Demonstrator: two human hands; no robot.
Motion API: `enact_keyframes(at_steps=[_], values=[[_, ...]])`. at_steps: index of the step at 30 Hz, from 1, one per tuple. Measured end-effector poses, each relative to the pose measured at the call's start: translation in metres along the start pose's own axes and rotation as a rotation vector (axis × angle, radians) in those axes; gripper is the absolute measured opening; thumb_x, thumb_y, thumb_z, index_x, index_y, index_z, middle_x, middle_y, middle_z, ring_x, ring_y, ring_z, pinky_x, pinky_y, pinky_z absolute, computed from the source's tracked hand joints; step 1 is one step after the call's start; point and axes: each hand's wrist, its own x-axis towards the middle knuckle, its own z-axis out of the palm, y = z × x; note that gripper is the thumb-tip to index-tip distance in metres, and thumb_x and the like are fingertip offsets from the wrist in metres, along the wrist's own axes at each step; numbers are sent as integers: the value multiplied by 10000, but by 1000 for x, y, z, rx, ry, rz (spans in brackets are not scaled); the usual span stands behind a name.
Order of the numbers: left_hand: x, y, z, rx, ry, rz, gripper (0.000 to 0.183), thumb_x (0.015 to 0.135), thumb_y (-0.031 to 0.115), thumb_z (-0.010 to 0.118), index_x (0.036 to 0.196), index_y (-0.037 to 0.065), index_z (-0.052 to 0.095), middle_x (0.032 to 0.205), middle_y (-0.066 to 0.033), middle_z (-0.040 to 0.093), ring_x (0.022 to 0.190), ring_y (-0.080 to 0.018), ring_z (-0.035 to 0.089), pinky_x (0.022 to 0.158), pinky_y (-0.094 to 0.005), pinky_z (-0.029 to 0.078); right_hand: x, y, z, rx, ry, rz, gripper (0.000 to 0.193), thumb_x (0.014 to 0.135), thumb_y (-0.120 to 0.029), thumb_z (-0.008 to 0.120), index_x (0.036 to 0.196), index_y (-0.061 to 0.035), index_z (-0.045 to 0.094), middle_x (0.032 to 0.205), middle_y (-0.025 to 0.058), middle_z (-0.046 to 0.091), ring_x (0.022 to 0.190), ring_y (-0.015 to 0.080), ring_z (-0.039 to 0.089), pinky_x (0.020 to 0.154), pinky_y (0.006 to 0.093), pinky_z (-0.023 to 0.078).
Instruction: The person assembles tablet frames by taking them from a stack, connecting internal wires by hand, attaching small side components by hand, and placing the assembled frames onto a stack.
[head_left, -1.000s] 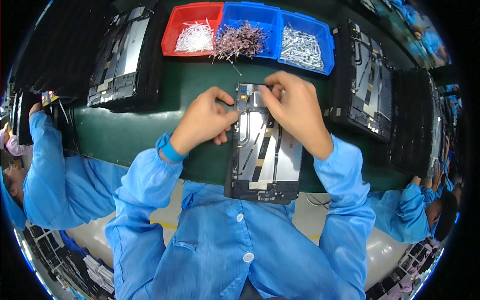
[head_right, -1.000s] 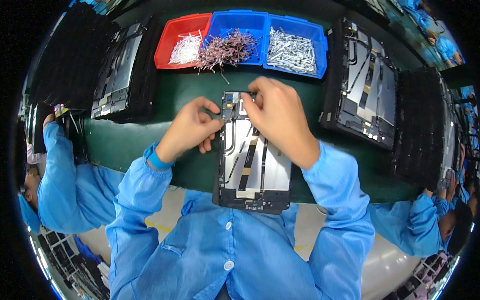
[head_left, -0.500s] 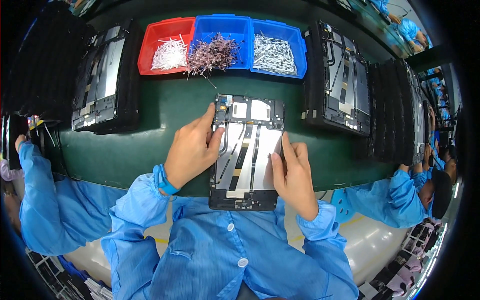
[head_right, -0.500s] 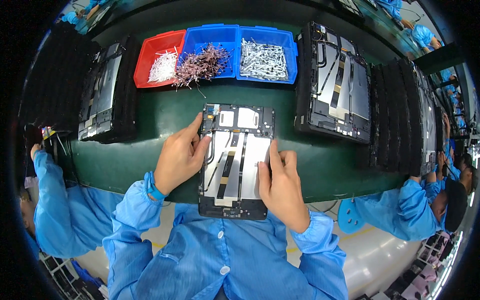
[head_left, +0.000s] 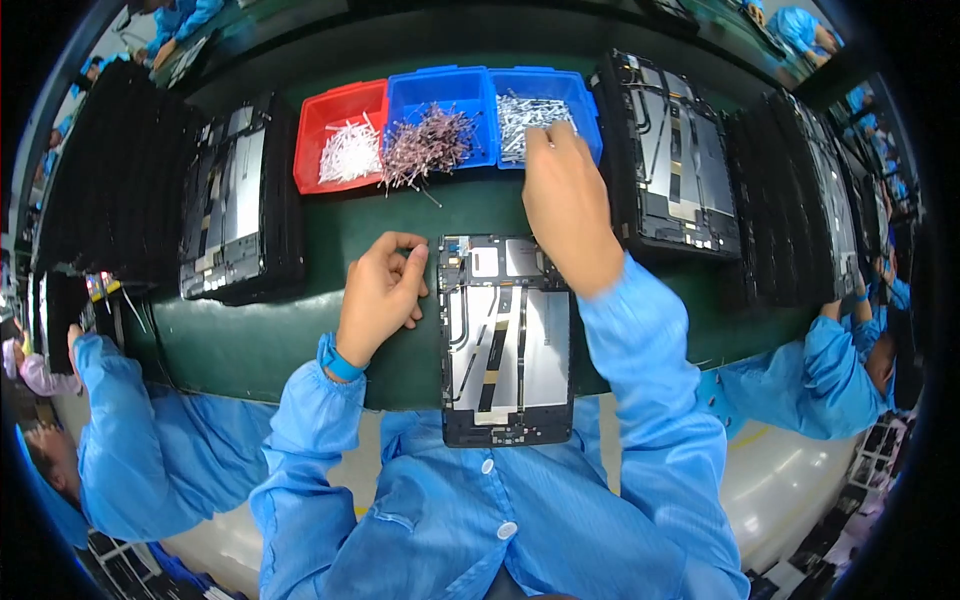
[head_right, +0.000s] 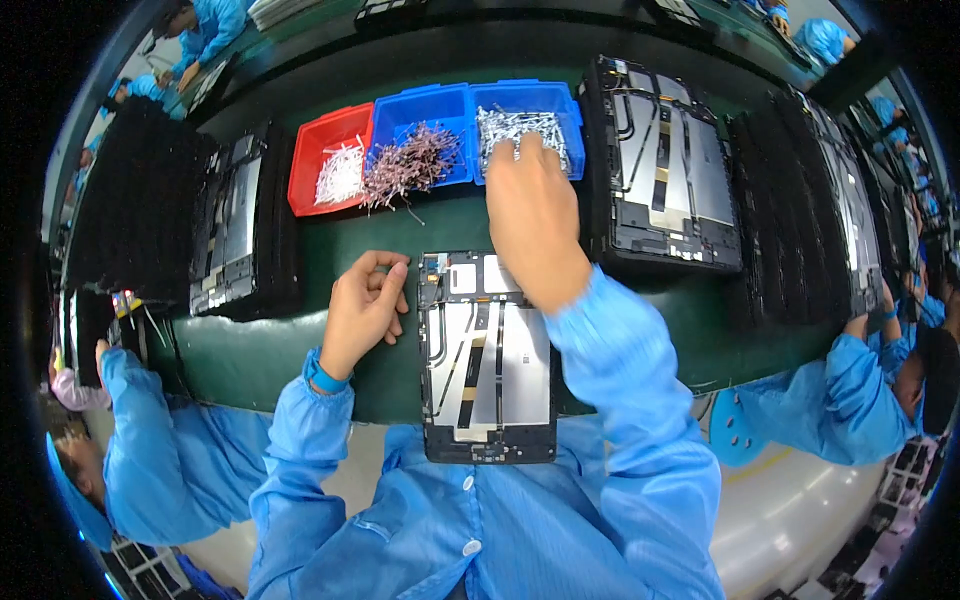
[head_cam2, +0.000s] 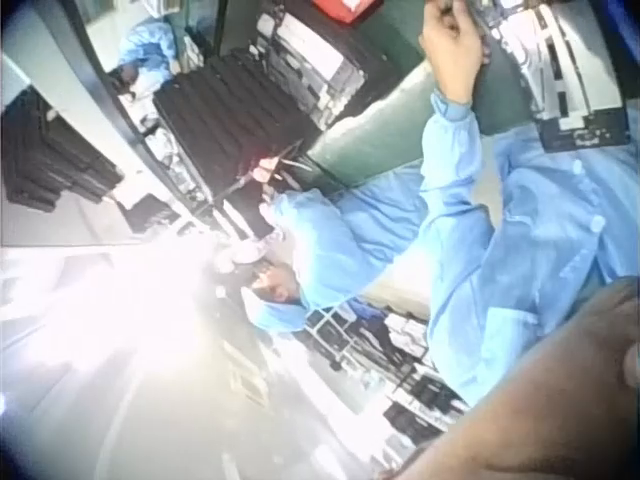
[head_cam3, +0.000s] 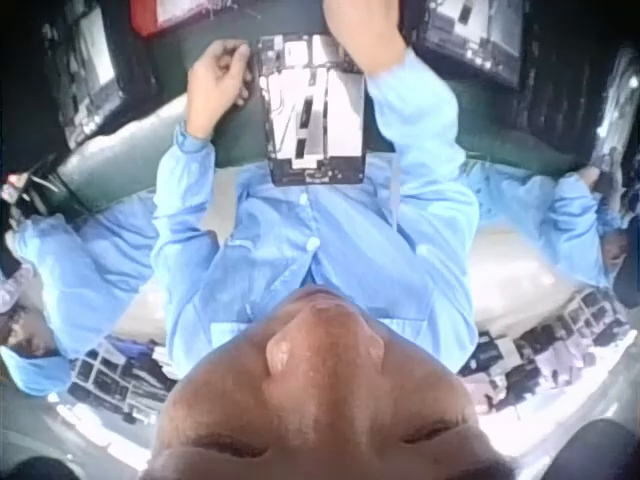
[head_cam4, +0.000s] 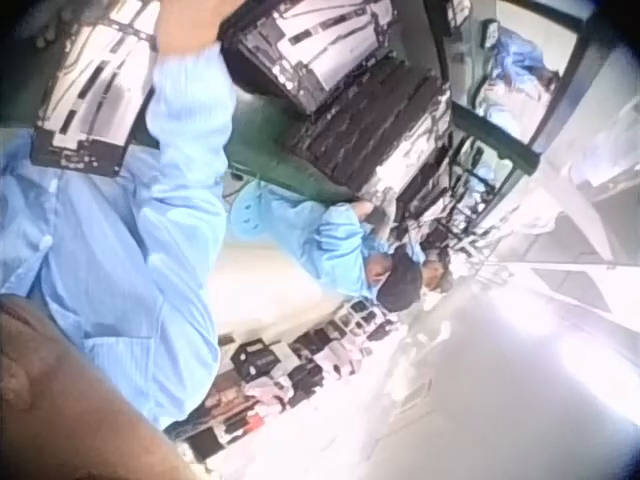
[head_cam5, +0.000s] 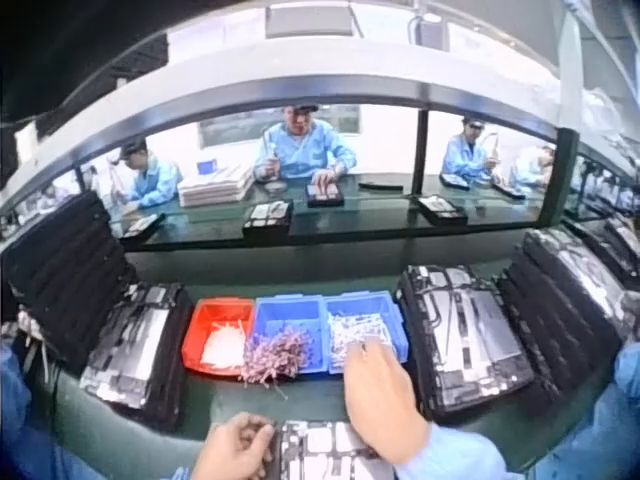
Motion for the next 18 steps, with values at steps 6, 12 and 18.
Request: enact_keyframes(at_steps=[6, 12, 18], values=[[2, -9, 1, -151, -35, -60, 245, 1023, 183, 583, 1144, -29, 588, 654, -45, 594, 427, -81, 524, 369, -234, 409, 44, 15, 24, -152, -97, 223, 165, 794, 22, 636, 913, 13, 750, 990, 229, 687, 970, 389, 667, 788, 428, 573], [2, -10, -5, -167, -86, -37, 254, 1021, 183, 589, 1149, -36, 587, 669, -42, 597, 444, -81, 535, 381, -228, 426, 42, 21, 28, 2, 22, 201, 129, 820, 4, 642, 904, 36, 734, 958, 255, 693, 905, 420, 691, 772, 471, 572], [2, -12, -9, -239, -95, -55, 249, 1012, 184, 603, 1135, -33, 604, 682, -47, 613, 484, -82, 565, 408, -238, 450, 35, 23, 25, 140, 87, 199, 146, 852, -84, 704, 905, 52, 700, 889, 263, 676, 838, 424, 668, 741, 479, 532]])
